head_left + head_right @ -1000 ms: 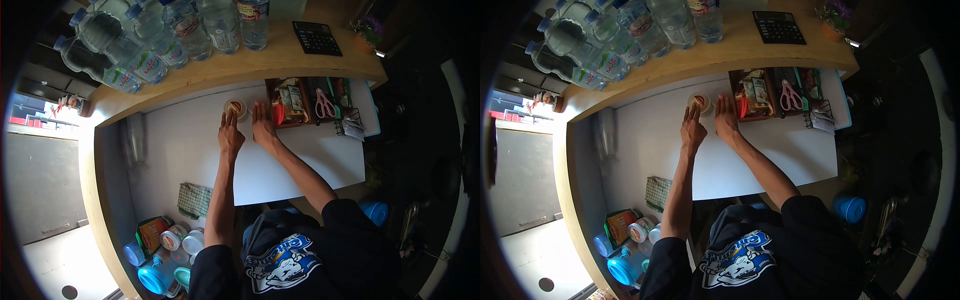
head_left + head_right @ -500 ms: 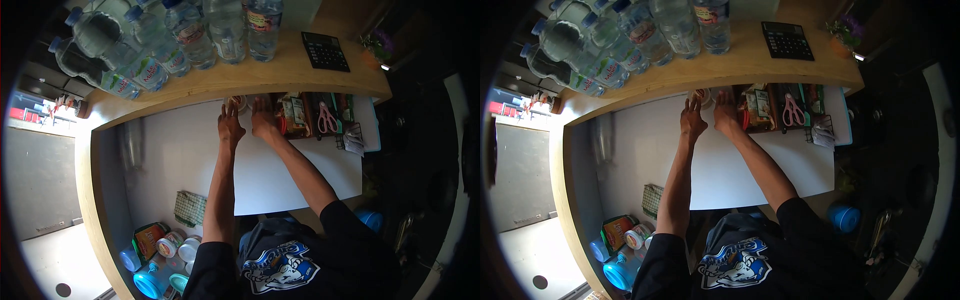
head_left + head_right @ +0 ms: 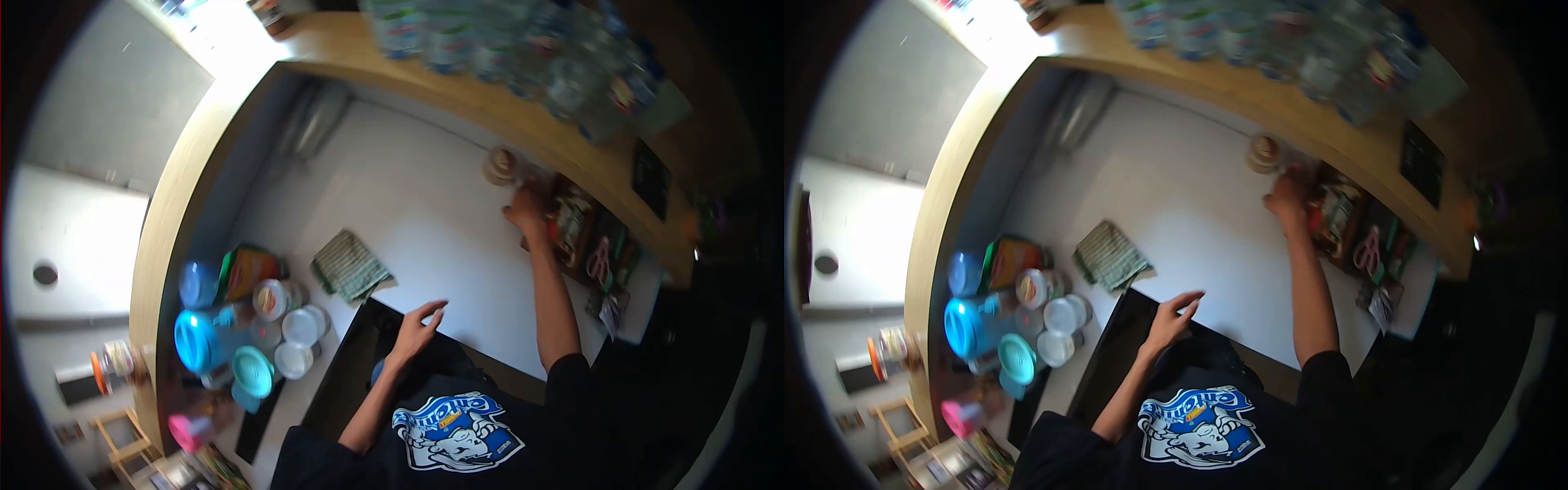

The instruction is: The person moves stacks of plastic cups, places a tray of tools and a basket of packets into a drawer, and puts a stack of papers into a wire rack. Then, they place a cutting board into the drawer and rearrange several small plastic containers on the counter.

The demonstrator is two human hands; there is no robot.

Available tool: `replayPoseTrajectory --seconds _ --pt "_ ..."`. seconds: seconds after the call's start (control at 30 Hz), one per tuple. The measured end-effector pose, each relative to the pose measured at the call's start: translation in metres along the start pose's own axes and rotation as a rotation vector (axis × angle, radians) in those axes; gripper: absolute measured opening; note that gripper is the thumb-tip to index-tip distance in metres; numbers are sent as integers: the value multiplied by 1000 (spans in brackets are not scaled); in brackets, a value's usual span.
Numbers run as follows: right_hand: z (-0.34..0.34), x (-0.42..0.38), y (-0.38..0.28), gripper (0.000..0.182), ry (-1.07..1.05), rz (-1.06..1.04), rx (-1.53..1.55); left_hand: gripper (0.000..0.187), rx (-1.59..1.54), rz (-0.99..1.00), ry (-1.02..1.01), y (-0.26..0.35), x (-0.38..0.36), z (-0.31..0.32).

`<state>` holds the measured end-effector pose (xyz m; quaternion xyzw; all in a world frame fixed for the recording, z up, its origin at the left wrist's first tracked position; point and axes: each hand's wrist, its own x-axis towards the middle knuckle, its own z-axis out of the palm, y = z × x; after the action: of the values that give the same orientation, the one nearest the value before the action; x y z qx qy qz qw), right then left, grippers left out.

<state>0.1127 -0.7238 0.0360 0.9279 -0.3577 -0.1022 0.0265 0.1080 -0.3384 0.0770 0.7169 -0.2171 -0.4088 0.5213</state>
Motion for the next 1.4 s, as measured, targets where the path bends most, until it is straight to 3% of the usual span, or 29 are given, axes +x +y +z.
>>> replayPoseTrajectory --seconds 0.07,0.2,0.3,0.37,0.43,0.47,0.57,0.67,0.7,0.8,0.9,1.03,1.23,1.4 --pt "-9 -3 -1 92 -4 -59 -35 28 -97 -173 103 -32 -52 -30" --pt "4 3 8 94 -8 -153 -34 20 13 -277 569 -66 -130 -80" --pt "38 11 10 83 207 -91 128 23 65 -473 846 -99 -167 -95" --pt "28 -1 -8 72 359 -51 170 28 71 -454 1042 -118 -181 -95" --pt "3 -36 -49 63 359 -31 440 34 77 -509 1243 -130 -188 -93" --pt "-8 -59 -80 59 356 -16 575 50 -117 -499 1253 -135 -191 -96" --pt "-14 -137 -171 52 287 -270 772 69 -198 -372 1403 -133 -193 -104" --pt "-45 -220 -266 61 -116 -627 1130 84 36 -212 1446 -143 -191 -118" --pt "-56 -241 -292 69 -193 -702 1088 92 0 -178 1418 -135 -191 -124" --pt "-48 -268 -341 95 -204 -926 948 98 32 -29 1403 -135 -187 -135" --pt "-33 -276 -367 101 -104 -1028 921 102 49 50 1398 -147 -182 -141" --pt "-17 -278 -383 104 -72 -964 997 102 130 27 1384 -153 -179 -149" --pt "-14 -277 -392 91 -167 -905 1154 99 187 40 1357 -149 -181 -158" --pt "-24 -280 -380 86 -55 -856 1187 97 227 119 1240 -118 -190 -161"
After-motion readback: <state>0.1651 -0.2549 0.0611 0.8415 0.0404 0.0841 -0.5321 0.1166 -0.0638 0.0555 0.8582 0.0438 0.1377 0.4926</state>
